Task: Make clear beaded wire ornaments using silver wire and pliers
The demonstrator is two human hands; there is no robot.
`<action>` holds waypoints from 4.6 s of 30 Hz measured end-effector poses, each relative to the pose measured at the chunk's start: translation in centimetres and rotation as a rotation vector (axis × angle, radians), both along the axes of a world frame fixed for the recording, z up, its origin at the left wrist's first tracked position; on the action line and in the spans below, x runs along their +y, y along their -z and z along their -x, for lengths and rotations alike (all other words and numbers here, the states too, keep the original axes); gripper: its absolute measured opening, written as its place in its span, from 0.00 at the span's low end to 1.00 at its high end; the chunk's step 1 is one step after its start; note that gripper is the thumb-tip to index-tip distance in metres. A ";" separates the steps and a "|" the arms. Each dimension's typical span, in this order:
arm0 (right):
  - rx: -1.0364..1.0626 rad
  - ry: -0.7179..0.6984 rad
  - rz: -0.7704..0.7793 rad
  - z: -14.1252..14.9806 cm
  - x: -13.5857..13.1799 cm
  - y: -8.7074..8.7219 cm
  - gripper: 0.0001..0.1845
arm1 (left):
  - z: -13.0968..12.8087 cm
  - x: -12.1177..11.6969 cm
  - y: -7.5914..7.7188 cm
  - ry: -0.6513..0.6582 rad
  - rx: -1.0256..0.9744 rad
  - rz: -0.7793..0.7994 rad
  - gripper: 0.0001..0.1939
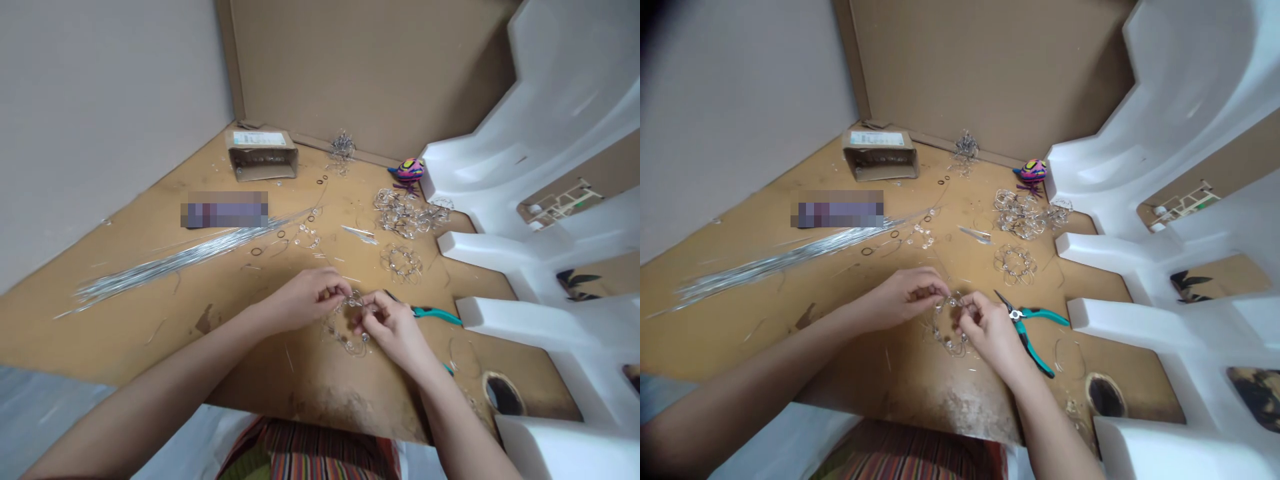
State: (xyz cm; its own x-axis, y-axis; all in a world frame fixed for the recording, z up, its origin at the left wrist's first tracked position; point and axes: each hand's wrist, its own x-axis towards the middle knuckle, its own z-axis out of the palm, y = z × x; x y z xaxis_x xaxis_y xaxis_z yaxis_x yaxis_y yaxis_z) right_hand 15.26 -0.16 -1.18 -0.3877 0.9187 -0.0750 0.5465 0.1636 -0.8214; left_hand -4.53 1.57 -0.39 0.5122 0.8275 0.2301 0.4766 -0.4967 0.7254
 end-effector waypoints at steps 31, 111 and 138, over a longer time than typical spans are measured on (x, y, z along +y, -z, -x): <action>0.181 -0.044 0.193 -0.5 0.0 0.8 0.06 | -0.3 0.4 1.5 0.006 0.049 -0.250 0.08; 0.044 0.110 0.003 -0.3 0.0 1.1 0.06 | -1.0 -0.9 1.4 -0.057 0.235 -0.100 0.05; -0.010 0.195 -0.116 0.4 -0.2 1.0 0.06 | -1.8 -0.9 1.7 -0.253 -0.179 0.259 0.06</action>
